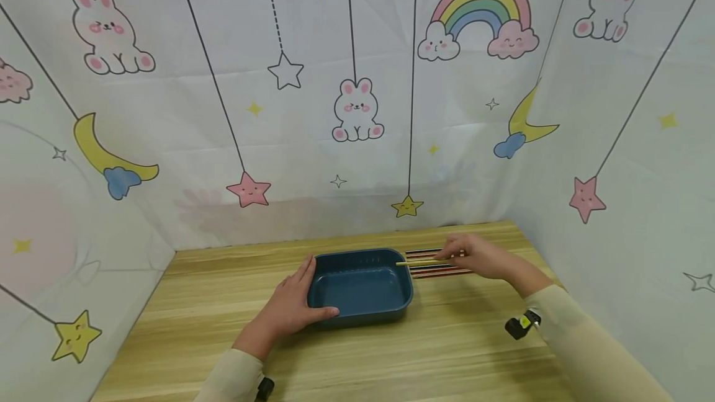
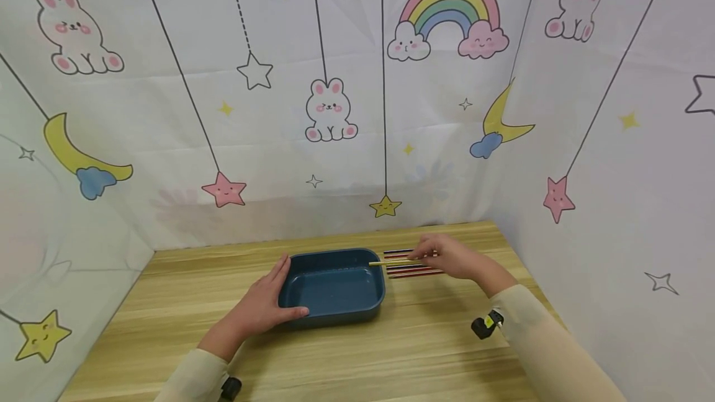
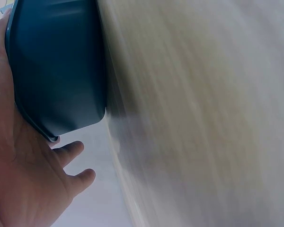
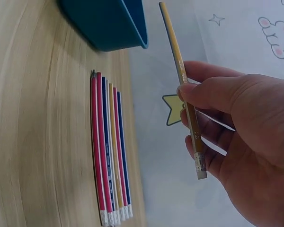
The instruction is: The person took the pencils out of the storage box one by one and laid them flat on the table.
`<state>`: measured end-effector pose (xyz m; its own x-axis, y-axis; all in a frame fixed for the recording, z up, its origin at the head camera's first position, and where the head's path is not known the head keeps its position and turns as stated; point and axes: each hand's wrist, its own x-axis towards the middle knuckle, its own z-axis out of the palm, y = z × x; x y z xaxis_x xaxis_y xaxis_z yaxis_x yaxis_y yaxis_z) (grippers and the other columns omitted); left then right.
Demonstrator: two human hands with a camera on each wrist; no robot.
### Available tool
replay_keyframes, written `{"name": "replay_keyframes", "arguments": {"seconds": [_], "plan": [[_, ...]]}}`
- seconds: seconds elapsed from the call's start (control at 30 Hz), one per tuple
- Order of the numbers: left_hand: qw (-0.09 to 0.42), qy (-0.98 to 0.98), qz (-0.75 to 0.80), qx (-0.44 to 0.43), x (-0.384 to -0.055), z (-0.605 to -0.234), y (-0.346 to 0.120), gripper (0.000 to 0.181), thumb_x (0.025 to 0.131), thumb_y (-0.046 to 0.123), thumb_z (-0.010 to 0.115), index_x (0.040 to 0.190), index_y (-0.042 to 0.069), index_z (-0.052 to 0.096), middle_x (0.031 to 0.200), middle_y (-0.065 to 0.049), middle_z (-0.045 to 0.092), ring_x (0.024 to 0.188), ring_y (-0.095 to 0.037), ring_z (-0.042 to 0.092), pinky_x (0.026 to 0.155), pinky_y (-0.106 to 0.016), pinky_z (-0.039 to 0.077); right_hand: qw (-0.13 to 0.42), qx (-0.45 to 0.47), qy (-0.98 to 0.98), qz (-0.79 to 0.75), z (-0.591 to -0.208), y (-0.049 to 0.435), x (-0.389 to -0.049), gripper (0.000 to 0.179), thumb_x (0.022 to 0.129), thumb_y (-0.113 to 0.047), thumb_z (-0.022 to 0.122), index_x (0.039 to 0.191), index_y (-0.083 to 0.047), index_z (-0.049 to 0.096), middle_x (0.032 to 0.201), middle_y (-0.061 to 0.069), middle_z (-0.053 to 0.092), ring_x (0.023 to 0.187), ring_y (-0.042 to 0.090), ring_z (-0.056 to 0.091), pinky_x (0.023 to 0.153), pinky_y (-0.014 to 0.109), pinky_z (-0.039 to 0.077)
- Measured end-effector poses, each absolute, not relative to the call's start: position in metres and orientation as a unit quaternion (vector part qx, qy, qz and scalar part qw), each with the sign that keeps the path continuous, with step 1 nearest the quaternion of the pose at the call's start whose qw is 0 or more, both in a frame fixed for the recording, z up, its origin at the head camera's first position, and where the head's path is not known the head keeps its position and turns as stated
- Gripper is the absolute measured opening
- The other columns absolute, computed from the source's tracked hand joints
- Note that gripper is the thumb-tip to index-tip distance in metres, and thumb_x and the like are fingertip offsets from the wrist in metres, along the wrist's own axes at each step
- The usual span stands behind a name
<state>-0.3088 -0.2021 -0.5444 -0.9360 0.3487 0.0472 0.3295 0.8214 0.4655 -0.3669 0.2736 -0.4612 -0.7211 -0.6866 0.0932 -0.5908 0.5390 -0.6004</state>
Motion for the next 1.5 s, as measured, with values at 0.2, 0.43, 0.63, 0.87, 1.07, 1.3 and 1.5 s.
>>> {"name": "replay_keyframes", "arguments": {"seconds": [0.2, 0.43, 0.63, 0.87, 1.07, 1.3, 1.5], "plan": [[0.019, 0.954, 0.241, 0.178, -0.309, -0.544, -0.203, 0.135, 0.087, 0.085, 0.074, 0.178, 0.008, 0.01, 0.186, -0.013, 0.009, 0.165, -0.044, 0.028, 0.127, -0.073, 0.025, 0.075, -0.366, 0.869, -0.324, -0.466, 0.285, -0.368, 0.028, 0.106, 0.006, 0.068, 0.13, -0.001, 0.081, 0.112, 0.015, 0.072, 0.091, 0.015, 0.063, 0.074, 0.031, 0.056], [0.018, 0.953, 0.242, 0.182, -0.31, -0.548, -0.203, 0.135, 0.087, 0.086, 0.073, 0.178, 0.009, 0.01, 0.186, -0.012, 0.008, 0.165, -0.043, 0.028, 0.127, -0.071, 0.026, 0.068, -0.356, 0.873, -0.327, -0.465, 0.295, -0.362, 0.026, 0.105, 0.006, 0.07, 0.128, 0.001, 0.081, 0.115, 0.016, 0.073, 0.1, 0.025, 0.07, 0.079, 0.033, 0.059], [0.019, 0.953, 0.243, 0.18, -0.309, -0.546, -0.202, 0.135, 0.087, 0.084, 0.075, 0.178, 0.008, 0.01, 0.186, -0.012, 0.008, 0.165, -0.043, 0.028, 0.127, -0.072, 0.026, 0.061, -0.348, 0.878, -0.322, -0.47, 0.304, -0.363, 0.026, 0.104, 0.005, 0.071, 0.128, 0.001, 0.081, 0.111, 0.014, 0.073, 0.094, 0.024, 0.069, 0.076, 0.032, 0.058], [0.021, 0.954, 0.242, 0.177, -0.308, -0.545, -0.202, 0.134, 0.088, 0.083, 0.075, 0.178, 0.008, 0.01, 0.186, -0.012, 0.008, 0.165, -0.044, 0.027, 0.127, -0.072, 0.025, 0.045, -0.348, 0.885, -0.307, -0.477, 0.31, -0.364, 0.024, 0.102, 0.005, 0.075, 0.123, -0.003, 0.084, 0.102, 0.007, 0.071, 0.085, 0.015, 0.062, 0.071, 0.03, 0.055], [0.016, 0.954, 0.239, 0.181, -0.309, -0.546, -0.202, 0.134, 0.088, 0.083, 0.075, 0.178, 0.008, 0.009, 0.186, -0.013, 0.008, 0.165, -0.044, 0.029, 0.127, -0.072, 0.026, 0.039, -0.342, 0.89, -0.298, -0.484, 0.312, -0.365, 0.026, 0.102, 0.007, 0.074, 0.123, -0.004, 0.084, 0.104, 0.009, 0.072, 0.088, 0.013, 0.064, 0.073, 0.031, 0.055], [0.021, 0.952, 0.243, 0.183, -0.308, -0.544, -0.201, 0.134, 0.089, 0.081, 0.076, 0.178, 0.008, 0.009, 0.186, -0.013, 0.007, 0.165, -0.044, 0.028, 0.127, -0.072, 0.026, 0.016, -0.353, 0.889, -0.29, -0.496, 0.317, -0.367, 0.024, 0.1, 0.006, 0.076, 0.119, -0.005, 0.086, 0.104, 0.003, 0.075, 0.092, 0.016, 0.069, 0.076, 0.031, 0.057], [0.023, 0.954, 0.239, 0.18, -0.308, -0.543, -0.201, 0.134, 0.088, 0.083, 0.075, 0.178, 0.008, 0.009, 0.186, -0.013, 0.007, 0.165, -0.044, 0.028, 0.127, -0.072, 0.026, -0.011, -0.371, 0.879, -0.301, -0.509, 0.32, -0.368, 0.023, 0.098, 0.009, 0.077, 0.113, -0.004, 0.087, 0.103, 0.004, 0.079, 0.094, 0.021, 0.072, 0.082, 0.036, 0.06]]}}
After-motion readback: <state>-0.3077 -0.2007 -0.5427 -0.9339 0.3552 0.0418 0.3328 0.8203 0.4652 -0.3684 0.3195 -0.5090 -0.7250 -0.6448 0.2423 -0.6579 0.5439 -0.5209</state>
